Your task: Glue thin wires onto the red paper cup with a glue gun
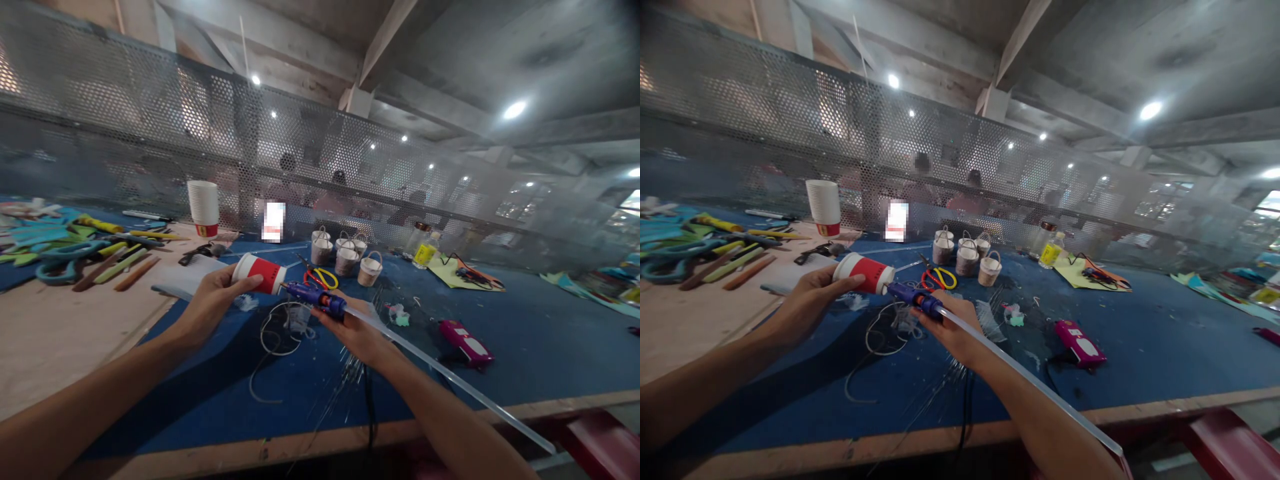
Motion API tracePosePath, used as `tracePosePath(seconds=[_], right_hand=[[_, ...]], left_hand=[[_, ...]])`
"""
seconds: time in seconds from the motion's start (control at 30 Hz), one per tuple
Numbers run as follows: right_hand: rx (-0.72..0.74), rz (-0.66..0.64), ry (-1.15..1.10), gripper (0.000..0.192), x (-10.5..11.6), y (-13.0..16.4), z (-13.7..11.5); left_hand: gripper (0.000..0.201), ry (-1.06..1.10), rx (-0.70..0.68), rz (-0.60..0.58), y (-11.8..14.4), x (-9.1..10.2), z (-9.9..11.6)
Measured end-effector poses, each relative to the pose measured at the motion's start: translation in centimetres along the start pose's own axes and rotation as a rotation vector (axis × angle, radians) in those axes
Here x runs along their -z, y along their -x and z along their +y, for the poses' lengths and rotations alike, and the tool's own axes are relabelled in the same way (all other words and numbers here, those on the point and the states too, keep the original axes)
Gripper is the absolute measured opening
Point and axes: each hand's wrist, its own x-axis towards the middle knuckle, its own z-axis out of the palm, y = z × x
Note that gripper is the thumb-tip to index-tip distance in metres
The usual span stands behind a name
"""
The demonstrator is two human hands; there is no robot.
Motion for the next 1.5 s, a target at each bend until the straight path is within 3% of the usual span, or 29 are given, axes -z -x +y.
tracePosePath(seconds=[1.03,1.5], right_hand=[[-0.024,0.084,0.055,0.030,-0.25,-0.22,0.33],[-0.006,0.132,0.022,0.027,-0.38,-0.38,0.81]], left_hand=[[0.022,0.025,0.006,-0.013,0.22,-0.02,0.11],[0.031,-0.017,0.012,0.024,0.28,-0.16,0.31]])
